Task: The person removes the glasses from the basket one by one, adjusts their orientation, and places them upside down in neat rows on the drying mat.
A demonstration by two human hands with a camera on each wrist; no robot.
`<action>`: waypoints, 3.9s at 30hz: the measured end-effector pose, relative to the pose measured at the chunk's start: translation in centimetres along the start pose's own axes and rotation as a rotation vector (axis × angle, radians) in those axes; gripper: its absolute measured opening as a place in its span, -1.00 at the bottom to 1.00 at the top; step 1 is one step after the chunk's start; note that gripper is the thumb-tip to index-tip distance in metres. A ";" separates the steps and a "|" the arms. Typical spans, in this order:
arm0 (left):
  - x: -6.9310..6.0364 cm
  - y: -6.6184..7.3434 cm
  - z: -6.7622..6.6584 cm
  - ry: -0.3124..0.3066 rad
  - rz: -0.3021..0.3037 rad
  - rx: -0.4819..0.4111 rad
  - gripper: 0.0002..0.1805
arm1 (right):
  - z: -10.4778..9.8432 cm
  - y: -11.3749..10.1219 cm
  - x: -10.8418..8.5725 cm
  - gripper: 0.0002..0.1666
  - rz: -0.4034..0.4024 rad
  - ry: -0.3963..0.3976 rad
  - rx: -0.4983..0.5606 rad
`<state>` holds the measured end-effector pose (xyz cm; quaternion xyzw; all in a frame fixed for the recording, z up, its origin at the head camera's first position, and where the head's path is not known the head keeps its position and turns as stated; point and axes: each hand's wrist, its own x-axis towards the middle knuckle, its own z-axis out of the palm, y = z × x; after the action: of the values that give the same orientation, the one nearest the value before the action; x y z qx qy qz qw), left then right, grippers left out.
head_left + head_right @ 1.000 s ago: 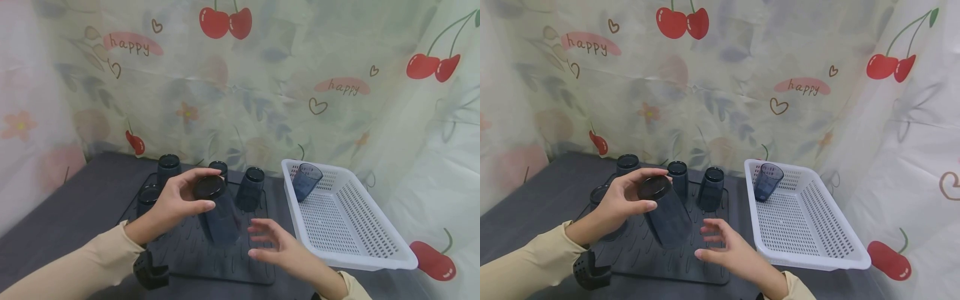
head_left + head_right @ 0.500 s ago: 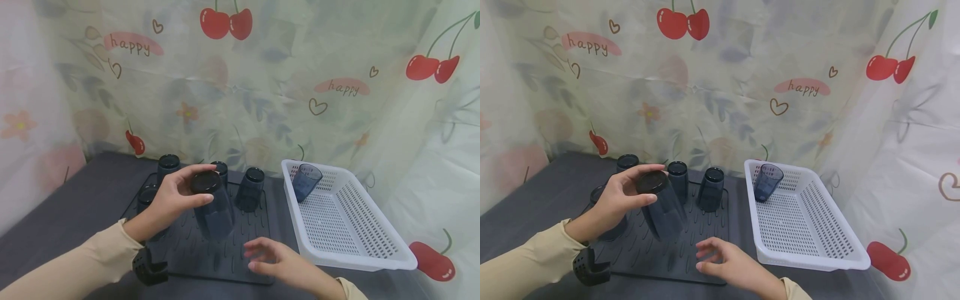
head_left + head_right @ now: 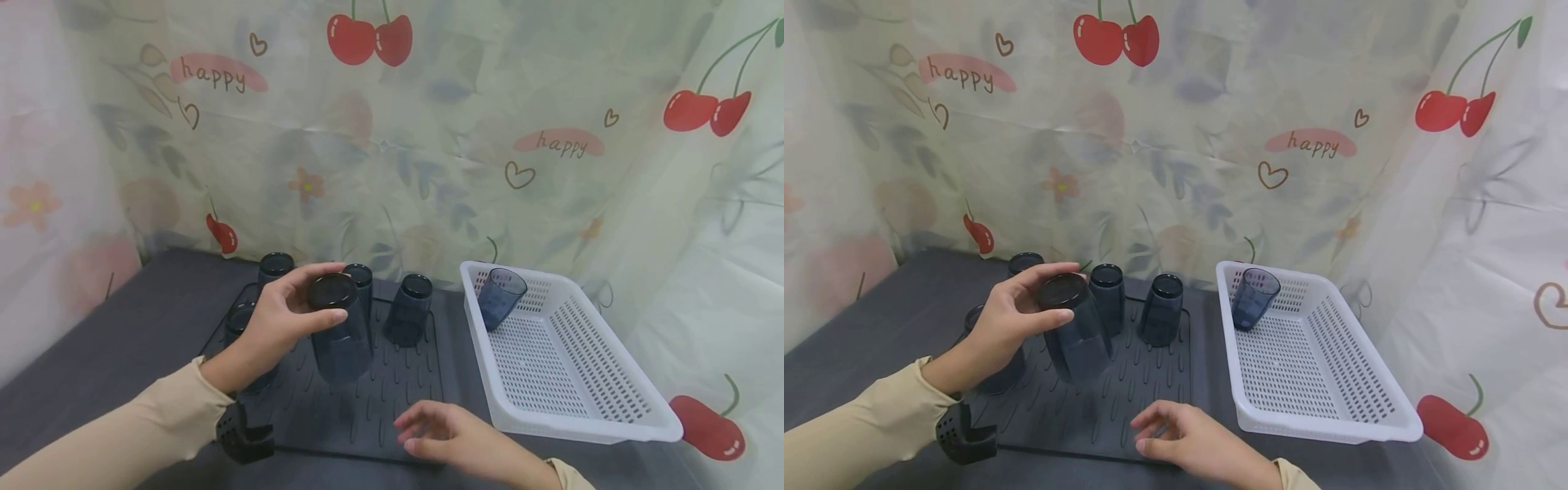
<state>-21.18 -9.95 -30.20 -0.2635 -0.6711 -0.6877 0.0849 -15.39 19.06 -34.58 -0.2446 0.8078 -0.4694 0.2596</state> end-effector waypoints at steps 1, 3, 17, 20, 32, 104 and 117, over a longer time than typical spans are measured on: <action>0.0 0.0 0.0 0.006 -0.004 0.004 -0.29 | 0.0 0.1 0.0 -0.66 0.000 0.001 -0.001; 0.0 -0.2 0.0 0.019 -0.012 0.014 -0.29 | 0.0 0.2 0.0 -0.68 0.001 0.003 -0.004; -0.2 -1.8 0.4 0.073 -0.109 0.093 -0.33 | 0.2 0.5 0.2 -0.68 0.109 0.001 0.026; -0.2 -2.1 0.5 0.081 -0.128 0.097 -0.33 | 0.2 0.5 0.2 -0.68 0.109 -0.002 0.029; -0.4 -3.1 0.8 0.084 -0.171 0.106 -0.30 | 0.1 0.3 0.2 -0.67 0.090 -0.008 0.031; -1.3 -6.0 1.5 0.045 -0.324 0.201 -0.31 | 0.3 0.4 0.2 -0.68 0.055 0.003 0.006; -1.6 -6.4 1.4 0.017 -0.313 0.254 -0.33 | 0.5 0.6 0.5 -0.66 0.118 -0.016 0.037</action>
<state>-22.49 -8.49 -36.66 -0.1373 -0.7844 -0.6046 0.0151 -15.56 18.69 -35.37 -0.1956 0.8100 -0.4660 0.2976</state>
